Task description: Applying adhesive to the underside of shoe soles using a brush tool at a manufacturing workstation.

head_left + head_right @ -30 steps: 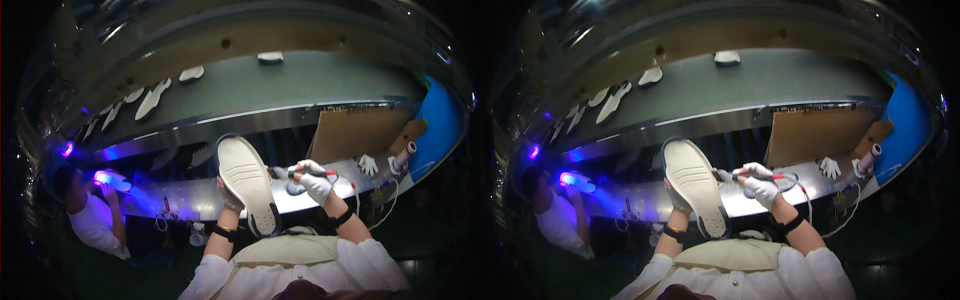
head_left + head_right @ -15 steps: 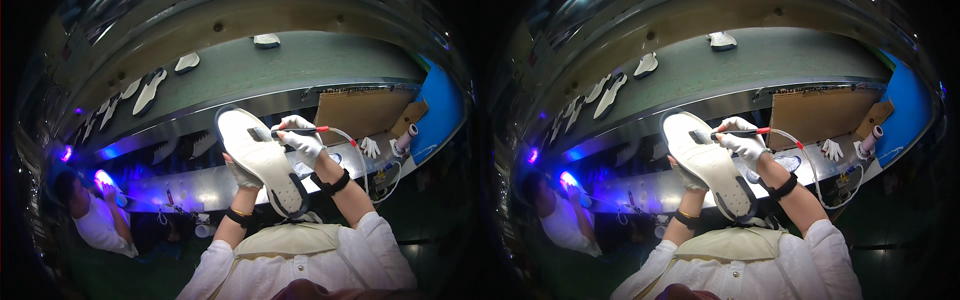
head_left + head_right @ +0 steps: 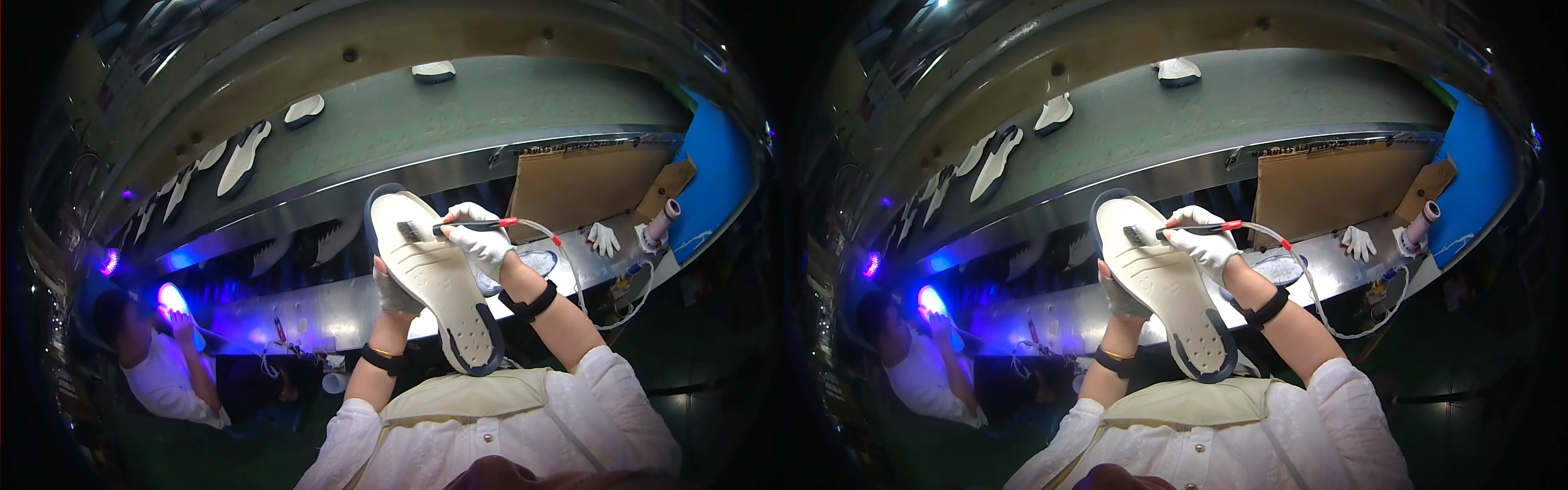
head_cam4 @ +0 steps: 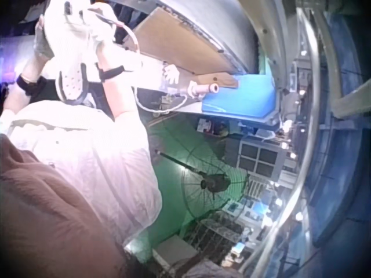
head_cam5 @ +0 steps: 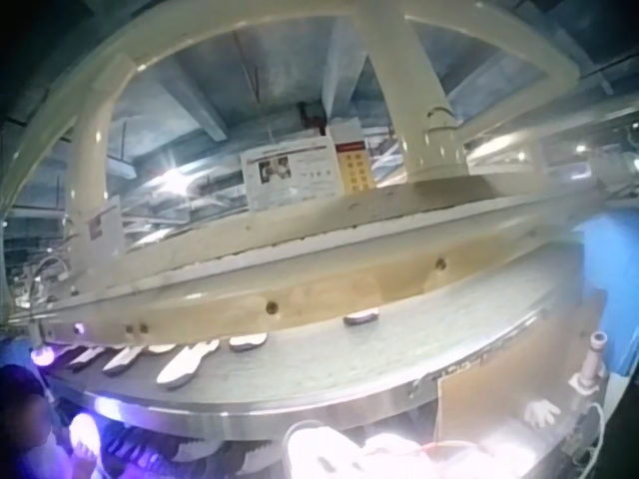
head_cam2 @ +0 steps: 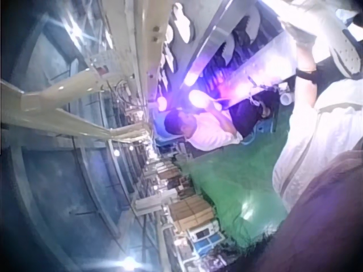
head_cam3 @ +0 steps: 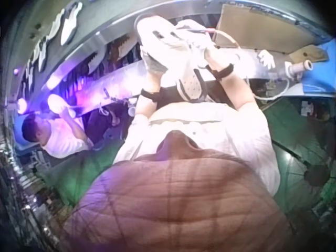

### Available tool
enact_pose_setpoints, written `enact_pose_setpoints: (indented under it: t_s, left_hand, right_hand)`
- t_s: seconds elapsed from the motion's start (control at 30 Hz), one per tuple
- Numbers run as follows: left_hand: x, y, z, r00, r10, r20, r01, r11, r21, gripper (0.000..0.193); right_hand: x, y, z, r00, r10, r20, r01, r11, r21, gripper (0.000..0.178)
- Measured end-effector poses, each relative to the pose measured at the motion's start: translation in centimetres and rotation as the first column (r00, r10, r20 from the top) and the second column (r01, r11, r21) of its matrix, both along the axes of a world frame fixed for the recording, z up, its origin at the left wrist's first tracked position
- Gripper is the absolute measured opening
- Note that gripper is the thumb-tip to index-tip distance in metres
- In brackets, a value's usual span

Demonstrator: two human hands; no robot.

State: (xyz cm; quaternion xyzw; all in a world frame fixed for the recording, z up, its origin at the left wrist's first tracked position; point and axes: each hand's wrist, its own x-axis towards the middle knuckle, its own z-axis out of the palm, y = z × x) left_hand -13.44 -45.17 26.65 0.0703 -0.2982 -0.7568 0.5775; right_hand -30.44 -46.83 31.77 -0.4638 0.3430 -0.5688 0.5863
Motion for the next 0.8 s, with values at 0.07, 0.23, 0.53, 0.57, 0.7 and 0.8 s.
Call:
enact_pose_setpoints:
  t_s: [0.07,0.23,0.53,0.57,0.7,0.8]
  left_hand:
    - [-0.1,0.0,-0.2,1.0,0.007,0.014,-0.007,1.0,0.014,0.095]
    - [-0.1,-0.3,-1.3,0.94,-0.087,-0.33,0.139,0.98,0.139,0.103]
    - [0.3,-0.8,-1.8,0.975,-0.176,-0.137,0.176,0.984,-0.012,0.113]
    - [0.3,-1.0,-1.7,0.984,-0.092,-0.151,0.103,0.992,0.067,0.11]
    - [0.3,-0.5,-1.2,0.976,0.159,-0.152,-0.138,0.981,0.138,0.081]
    - [0.0,-0.4,-1.0,0.981,0.11,-0.159,-0.097,0.991,0.089,0.086]
  right_hand:
    - [0.6,0.4,0.0,0.964,-0.099,-0.249,0.065,0.988,-0.139,0.012]
    - [0.1,2.8,-0.8,0.804,-0.271,-0.529,-0.262,0.637,-0.725,0.021]
    - [-2.1,4.6,-1.8,0.871,0.007,-0.491,-0.155,0.953,-0.262,0.01]
    - [-1.2,3.4,-1.4,0.945,0.019,-0.326,-0.121,0.947,-0.296,0.01]
    - [0.9,0.3,-0.1,1.0,0.012,-0.028,-0.016,0.989,-0.147,0.014]
    - [2.0,-0.9,-0.2,0.999,-0.036,-0.033,0.032,0.994,-0.108,0.014]
